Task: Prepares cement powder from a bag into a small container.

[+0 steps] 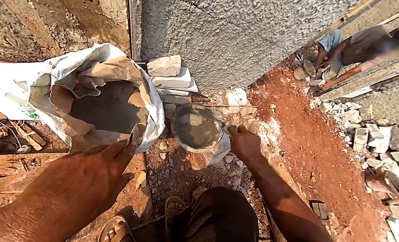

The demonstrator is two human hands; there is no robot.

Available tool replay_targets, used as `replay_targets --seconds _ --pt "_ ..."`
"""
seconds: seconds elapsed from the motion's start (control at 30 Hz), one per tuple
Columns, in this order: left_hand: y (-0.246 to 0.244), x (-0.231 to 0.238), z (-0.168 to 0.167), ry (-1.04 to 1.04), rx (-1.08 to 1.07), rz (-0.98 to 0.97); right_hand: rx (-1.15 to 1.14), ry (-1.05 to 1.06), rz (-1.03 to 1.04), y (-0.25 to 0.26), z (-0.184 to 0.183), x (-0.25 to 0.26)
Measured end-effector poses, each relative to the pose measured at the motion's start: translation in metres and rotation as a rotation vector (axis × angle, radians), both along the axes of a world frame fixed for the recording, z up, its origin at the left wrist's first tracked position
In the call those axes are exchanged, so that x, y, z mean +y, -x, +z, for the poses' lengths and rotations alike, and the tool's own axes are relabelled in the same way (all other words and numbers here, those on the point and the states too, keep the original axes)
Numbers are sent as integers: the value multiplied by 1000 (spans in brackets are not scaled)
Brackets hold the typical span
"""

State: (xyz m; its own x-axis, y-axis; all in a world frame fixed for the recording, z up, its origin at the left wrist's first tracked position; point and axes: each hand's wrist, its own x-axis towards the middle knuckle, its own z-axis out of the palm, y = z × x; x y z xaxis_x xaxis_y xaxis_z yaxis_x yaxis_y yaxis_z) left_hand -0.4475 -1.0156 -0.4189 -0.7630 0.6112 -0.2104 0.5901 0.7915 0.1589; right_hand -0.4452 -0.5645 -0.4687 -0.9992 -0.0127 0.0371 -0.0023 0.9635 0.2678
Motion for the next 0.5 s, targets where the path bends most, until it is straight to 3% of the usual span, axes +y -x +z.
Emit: replay_targets --seconds 0.1,0.3,0.5 --pt "-3 1 1 3 -9 2 -87 -15 111 9 -9 5" --pt "-2 -7 -2 29 -22 24 -60 -19 143 5 24 18" --pt "6 8 -1 42 -12 -4 -69 -84 215 32 -7 17"
